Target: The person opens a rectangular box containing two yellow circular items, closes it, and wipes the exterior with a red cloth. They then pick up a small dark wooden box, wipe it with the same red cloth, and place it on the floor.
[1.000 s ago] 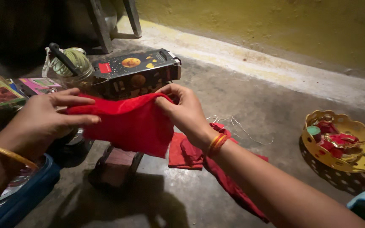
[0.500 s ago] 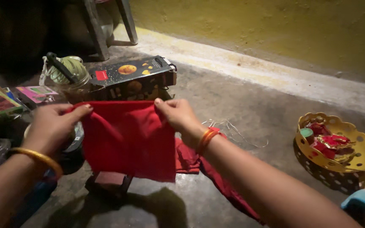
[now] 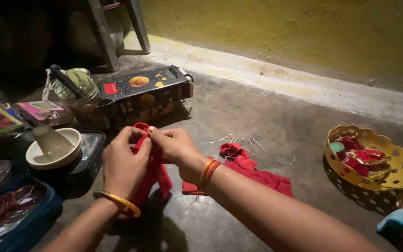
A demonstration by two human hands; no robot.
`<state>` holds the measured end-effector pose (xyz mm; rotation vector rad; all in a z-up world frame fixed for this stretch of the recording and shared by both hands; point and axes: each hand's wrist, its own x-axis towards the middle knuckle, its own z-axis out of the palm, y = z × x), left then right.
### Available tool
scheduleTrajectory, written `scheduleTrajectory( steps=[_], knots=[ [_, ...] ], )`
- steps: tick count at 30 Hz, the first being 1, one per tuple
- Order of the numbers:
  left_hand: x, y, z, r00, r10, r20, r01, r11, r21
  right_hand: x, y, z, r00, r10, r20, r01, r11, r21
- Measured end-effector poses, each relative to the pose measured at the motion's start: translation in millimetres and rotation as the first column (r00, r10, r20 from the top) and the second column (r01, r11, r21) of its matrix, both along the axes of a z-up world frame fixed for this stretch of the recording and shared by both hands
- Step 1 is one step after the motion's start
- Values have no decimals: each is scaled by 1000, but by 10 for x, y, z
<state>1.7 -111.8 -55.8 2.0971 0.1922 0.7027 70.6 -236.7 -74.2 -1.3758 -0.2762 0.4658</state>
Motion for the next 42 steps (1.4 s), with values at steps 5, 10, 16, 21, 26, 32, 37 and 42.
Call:
scheduleTrajectory(
  steps=[5, 10, 16, 21, 26, 32, 37, 42],
  knots=[
    [-49, -93, -27, 987, -162, 12, 162, 978, -133, -44, -126, 143, 998, 70, -6, -70, 998, -5],
    [-151, -21, -128, 854, -507, 117, 501, 738, -453, 27, -325, 135, 971, 233, 57, -234, 972, -1],
    [-180, 311, 88, 944, -310, -117, 326, 931, 165, 64, -443, 107, 987, 144, -71, -148, 987, -60],
    [33, 485, 334, 869, -492, -51, 466, 781, 415, -1, -469, 453, 947, 281, 156, -264, 957, -121],
    [65, 473, 634, 840, -352, -412, 402, 915, 38, -80, -370, 566, 912, 218, 348, -159, 969, -189],
    [109, 643, 905, 910, -239, -340, 338, 902, 270, 95, -114, 585, 805, 106, 583, -20, 988, -153],
    [77, 868, 888, 962, -272, -20, 260, 894, 366, 53, 102, 685, 578, -85, 812, 155, 988, -7],
    [-151, 1119, 379, 947, -295, -130, 320, 805, 500, -427, 256, 203, 524, -13, 852, 267, 952, -150]
  ],
)
